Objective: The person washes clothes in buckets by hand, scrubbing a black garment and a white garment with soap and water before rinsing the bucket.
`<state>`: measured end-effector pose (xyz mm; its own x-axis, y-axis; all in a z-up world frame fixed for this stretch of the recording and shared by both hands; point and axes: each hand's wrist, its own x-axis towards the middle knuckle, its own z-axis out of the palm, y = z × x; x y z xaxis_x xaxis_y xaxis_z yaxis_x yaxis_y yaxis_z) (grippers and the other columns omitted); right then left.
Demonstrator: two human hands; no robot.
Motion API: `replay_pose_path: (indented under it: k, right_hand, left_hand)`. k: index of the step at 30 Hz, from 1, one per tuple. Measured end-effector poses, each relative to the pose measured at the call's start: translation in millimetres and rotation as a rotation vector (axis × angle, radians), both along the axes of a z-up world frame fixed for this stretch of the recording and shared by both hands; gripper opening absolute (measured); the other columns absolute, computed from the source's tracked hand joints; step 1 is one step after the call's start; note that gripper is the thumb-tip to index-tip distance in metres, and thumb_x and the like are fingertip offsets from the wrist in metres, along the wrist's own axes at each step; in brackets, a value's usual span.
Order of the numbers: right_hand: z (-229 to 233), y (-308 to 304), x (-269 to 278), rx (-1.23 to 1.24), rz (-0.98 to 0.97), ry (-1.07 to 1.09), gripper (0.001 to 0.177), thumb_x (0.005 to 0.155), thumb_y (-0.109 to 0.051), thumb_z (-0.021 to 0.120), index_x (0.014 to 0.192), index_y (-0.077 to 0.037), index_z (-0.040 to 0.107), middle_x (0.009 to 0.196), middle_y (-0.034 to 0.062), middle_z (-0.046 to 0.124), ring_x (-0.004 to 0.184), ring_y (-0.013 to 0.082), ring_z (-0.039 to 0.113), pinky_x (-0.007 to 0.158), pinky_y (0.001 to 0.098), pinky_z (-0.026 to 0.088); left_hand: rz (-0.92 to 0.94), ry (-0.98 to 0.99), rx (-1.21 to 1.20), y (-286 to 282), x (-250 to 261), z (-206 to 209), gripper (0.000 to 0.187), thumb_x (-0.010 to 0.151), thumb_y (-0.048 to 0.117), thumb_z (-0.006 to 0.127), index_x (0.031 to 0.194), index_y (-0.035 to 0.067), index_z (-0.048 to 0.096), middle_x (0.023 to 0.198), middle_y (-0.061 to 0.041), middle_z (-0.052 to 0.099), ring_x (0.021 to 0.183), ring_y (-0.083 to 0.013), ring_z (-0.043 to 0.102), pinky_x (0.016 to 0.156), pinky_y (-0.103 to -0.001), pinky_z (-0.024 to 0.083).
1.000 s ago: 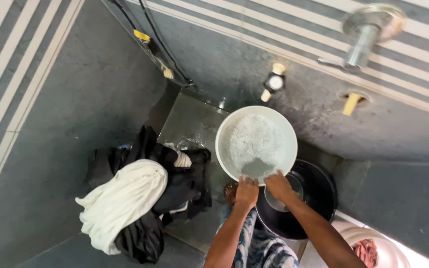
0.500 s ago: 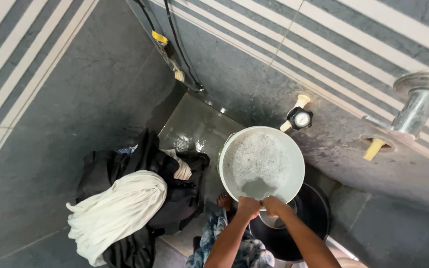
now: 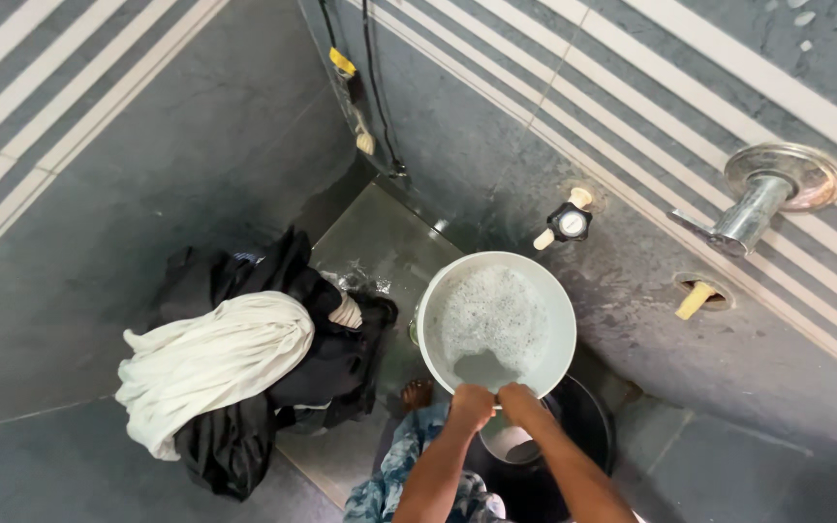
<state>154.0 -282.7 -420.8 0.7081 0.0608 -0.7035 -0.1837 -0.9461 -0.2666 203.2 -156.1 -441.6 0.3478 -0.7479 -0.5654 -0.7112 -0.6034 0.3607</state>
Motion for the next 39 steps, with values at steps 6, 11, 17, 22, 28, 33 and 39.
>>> replay_pose_path:
  k: [6, 11, 17, 22, 28, 33, 39]
  right_hand:
    - [21.0, -38.9, 9.6, -0.032, 0.187, 0.051, 0.022, 0.081, -0.017, 0.076, 0.103, -0.019, 0.078, 0.102, 0.0183, 0.074, 0.101, 0.0366, 0.07, 0.088, 0.0468, 0.057]
    - [32.1, -39.8, 32.6, -0.094, 0.175, 0.214, 0.019, 0.081, -0.01, 0.075, 0.1, -0.012, 0.079, 0.108, 0.0144, 0.075, 0.104, 0.0321, 0.072, 0.087, 0.0425, 0.06]
    - [34.4, -34.2, 72.3, -0.182, 0.215, 0.29, 0.026, 0.083, -0.009, 0.073, 0.109, -0.014, 0.077, 0.117, 0.0128, 0.072, 0.112, 0.0311, 0.07, 0.09, 0.0438, 0.058]
    - [30.4, -42.4, 107.8, -0.173, 0.178, 0.197, 0.031, 0.088, -0.014, 0.066, 0.116, -0.025, 0.076, 0.119, 0.0121, 0.07, 0.112, 0.0321, 0.069, 0.09, 0.0466, 0.058]
    - [26.2, -44.4, 164.0, -0.196, 0.214, -0.161, 0.018, 0.084, -0.025, 0.067, 0.089, -0.011, 0.077, 0.093, 0.0127, 0.075, 0.094, 0.0305, 0.073, 0.084, 0.0464, 0.054]
    - [12.6, -32.2, 202.1, -0.198, 0.266, -0.222, 0.011, 0.079, -0.017, 0.068, 0.082, -0.014, 0.077, 0.084, 0.0127, 0.075, 0.087, 0.0299, 0.073, 0.083, 0.0463, 0.05]
    - [0.1, -10.9, 229.9, -0.169, 0.276, -0.248, 0.009, 0.078, -0.021, 0.072, 0.081, -0.014, 0.076, 0.081, 0.011, 0.075, 0.084, 0.0277, 0.073, 0.088, 0.0457, 0.045]
  left_hand:
    - [0.129, 0.091, -0.179, -15.6, -7.7, 13.2, 0.037, 0.095, 0.05, 0.065, 0.099, 0.016, 0.079, 0.097, -0.011, 0.076, 0.096, -0.0314, 0.073, 0.079, -0.046, 0.056]
    - [0.143, 0.174, -0.114, -9.0, 9.2, 16.2, 0.045, 0.094, 0.054, 0.065, 0.097, 0.011, 0.079, 0.098, -0.013, 0.076, 0.096, -0.033, 0.073, 0.081, -0.047, 0.056]
    - [0.148, 0.146, -0.188, -3.5, 42.7, 19.2, 0.048, 0.094, 0.055, 0.064, 0.097, 0.009, 0.079, 0.1, -0.015, 0.076, 0.096, -0.0344, 0.073, 0.08, -0.048, 0.056]
    - [0.17, 0.174, -0.264, -7.3, 81.4, 16.6, 0.045, 0.094, 0.054, 0.06, 0.099, 0.014, 0.08, 0.102, -0.012, 0.077, 0.098, -0.0342, 0.073, 0.081, -0.05, 0.055]
    - [0.368, 0.265, -0.205, -15.3, 146.6, 12.2, 0.047, 0.093, 0.056, 0.062, 0.112, 0.016, 0.077, 0.114, -0.017, 0.073, 0.109, -0.0368, 0.068, 0.093, -0.049, 0.052]
    - [0.444, 0.337, -0.16, -0.6, 188.3, 4.5, 0.05, 0.088, 0.058, 0.064, 0.118, 0.02, 0.077, 0.12, -0.014, 0.072, 0.114, -0.0347, 0.066, 0.097, -0.047, 0.051]
    - [0.605, 0.368, -0.237, 25.0, 210.9, -0.2, 0.044, 0.088, 0.05, 0.067, 0.116, 0.018, 0.077, 0.117, -0.015, 0.073, 0.111, -0.0347, 0.067, 0.095, -0.046, 0.052]
